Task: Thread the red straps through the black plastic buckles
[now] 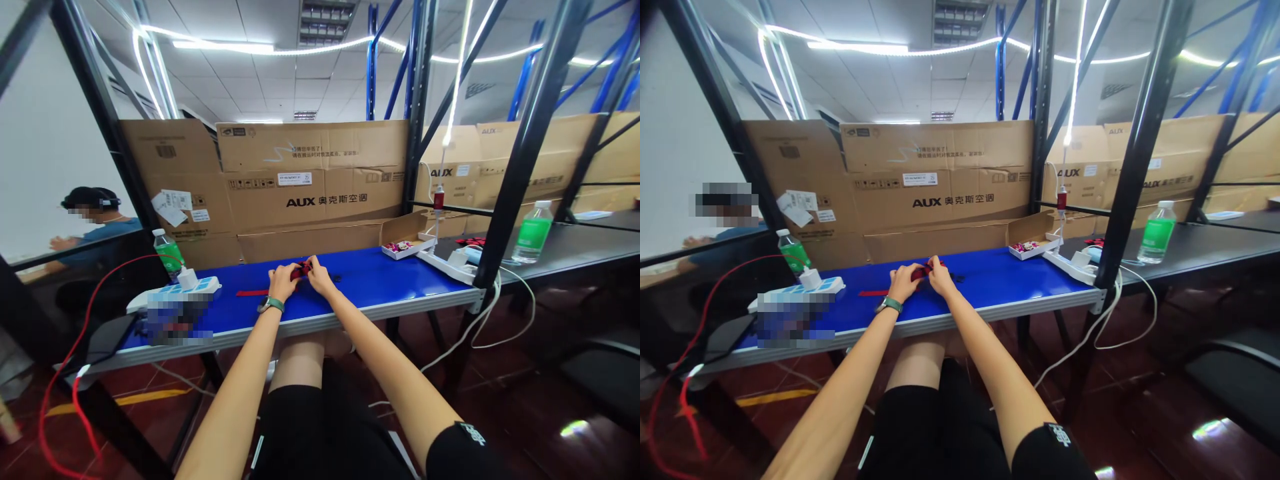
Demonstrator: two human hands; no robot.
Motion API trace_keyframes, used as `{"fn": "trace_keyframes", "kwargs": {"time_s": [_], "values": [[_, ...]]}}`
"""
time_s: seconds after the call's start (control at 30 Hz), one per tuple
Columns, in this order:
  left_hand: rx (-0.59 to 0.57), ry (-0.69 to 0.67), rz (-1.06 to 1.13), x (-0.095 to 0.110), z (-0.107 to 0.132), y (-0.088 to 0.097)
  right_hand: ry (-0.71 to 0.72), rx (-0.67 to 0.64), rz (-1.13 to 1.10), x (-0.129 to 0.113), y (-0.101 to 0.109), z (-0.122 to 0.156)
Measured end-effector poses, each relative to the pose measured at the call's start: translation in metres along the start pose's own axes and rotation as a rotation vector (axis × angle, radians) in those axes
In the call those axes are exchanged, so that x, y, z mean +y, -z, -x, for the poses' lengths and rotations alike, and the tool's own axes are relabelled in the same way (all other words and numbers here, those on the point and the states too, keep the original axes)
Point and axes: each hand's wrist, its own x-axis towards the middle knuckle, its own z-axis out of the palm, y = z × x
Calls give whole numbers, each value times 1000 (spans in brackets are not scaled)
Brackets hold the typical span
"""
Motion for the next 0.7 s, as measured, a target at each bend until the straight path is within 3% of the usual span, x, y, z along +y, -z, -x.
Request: {"fn": "trace_keyframes", "kwargs": {"time_s": [0.17, 0.33, 0.47, 0.7], "values": [[-3, -45, -84, 2, 0, 0, -79, 44, 293, -11, 3, 9], [-76, -57, -138, 3, -1, -2, -38, 3, 447, -20, 3, 13], [-111, -61, -173, 7, 0, -1, -57, -24, 444, -18, 2, 10], [-46, -168, -221, 17, 2, 3, -174, -11, 292, -9, 4, 7]]}}
